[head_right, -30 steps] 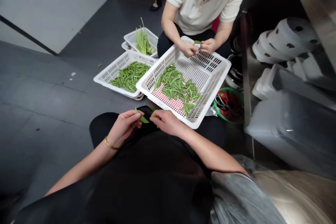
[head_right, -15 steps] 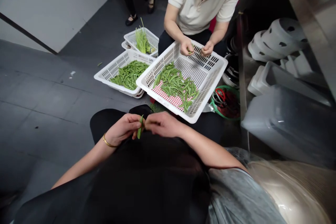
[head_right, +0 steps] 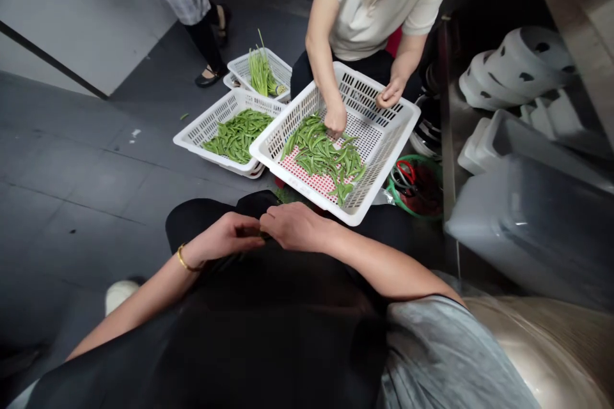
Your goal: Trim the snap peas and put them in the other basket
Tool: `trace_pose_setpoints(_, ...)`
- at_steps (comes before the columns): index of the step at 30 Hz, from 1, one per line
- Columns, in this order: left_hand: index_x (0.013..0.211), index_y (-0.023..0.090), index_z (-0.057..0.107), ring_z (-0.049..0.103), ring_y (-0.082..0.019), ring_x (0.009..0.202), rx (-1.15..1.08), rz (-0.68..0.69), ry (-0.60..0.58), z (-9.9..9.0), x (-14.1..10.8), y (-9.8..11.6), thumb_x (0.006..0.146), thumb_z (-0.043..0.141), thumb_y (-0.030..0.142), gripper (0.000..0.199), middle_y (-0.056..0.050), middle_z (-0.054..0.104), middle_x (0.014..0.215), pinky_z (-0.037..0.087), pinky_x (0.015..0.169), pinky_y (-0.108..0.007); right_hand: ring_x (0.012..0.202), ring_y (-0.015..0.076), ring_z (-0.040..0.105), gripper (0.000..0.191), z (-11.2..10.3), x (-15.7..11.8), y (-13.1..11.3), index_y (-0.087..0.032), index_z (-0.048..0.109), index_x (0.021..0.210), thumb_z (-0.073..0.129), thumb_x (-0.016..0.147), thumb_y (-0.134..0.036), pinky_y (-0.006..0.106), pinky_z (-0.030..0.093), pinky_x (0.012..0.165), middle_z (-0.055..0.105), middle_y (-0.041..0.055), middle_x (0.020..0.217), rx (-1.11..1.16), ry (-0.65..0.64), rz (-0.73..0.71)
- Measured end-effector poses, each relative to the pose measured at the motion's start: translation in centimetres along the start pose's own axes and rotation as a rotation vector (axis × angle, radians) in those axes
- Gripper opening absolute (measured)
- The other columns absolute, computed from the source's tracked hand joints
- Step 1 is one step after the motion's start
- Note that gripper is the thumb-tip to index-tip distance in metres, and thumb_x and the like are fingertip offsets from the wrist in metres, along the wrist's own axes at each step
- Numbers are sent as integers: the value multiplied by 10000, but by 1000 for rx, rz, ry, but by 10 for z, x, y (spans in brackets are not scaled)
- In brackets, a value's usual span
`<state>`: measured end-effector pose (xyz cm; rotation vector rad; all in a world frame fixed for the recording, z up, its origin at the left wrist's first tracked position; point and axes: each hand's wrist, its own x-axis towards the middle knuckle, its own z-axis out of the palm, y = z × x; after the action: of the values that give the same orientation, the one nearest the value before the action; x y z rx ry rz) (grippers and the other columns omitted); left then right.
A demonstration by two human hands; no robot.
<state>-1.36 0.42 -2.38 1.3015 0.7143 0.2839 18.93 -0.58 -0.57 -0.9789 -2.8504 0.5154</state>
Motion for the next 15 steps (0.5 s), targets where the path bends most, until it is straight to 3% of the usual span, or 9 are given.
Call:
trace_pose_setpoints(3, 800, 138, 677, 580, -124, 613, 487, 226, 123, 7, -2, 6, 833, 574, 264, 166, -45, 656, 698, 442, 580, -216, 626, 135, 539, 230, 9, 4, 4, -160, 521, 730, 407, 917, -232, 245, 371, 571, 575, 37, 688, 318, 84, 81)
trace_pose_setpoints(6, 857, 168, 695, 624, -138, 671, 592, 362, 265, 13, -3, 4, 864, 532, 245, 181, -58, 696, 759, 474, 651, -235, 476, 99, 505, 284, 22, 3, 8, -181, 460, 680, 386, 916, -322, 212, 379, 490, 505, -31, 540, 896, 152, 238)
trace_pose_setpoints(9, 996, 171, 688, 672, -172, 760, 293, 349, 553, 10, -4, 1, 846, 574, 260, 208, -80, 726, 873, 522, 708, -272, 384, 87, 472, 308, 32, -7, 12, -192, 446, 708, 382, 899, -425, 199, 384, 421, 460, -71, 469, 1268, 282, 430)
trace_pose_setpoints(11, 1026, 152, 673, 684, -194, 794, -35, 331, 764, -2, -5, 1, 832, 594, 274, 243, -96, 722, 921, 544, 725, -305, 409, 85, 494, 314, 27, -17, 19, -183, 477, 713, 425, 884, -441, 197, 405, 448, 486, -66, 476, 1229, 318, 488)
trace_pose_setpoints(13, 972, 141, 672, 683, -198, 773, -332, 333, 867, -17, -5, 2, 803, 617, 276, 223, -92, 716, 898, 554, 717, -324, 450, 78, 515, 280, 14, -28, 34, -165, 551, 711, 545, 834, -417, 187, 401, 477, 546, -50, 510, 1047, 129, 439)
trace_pose_setpoints(15, 843, 141, 668, 658, -171, 671, -545, 317, 821, -29, -3, 3, 757, 637, 265, 153, -59, 692, 760, 556, 660, -318, 466, 68, 521, 217, -1, -34, 62, -158, 624, 707, 645, 772, -364, 174, 375, 476, 596, -39, 546, 849, -146, 394)
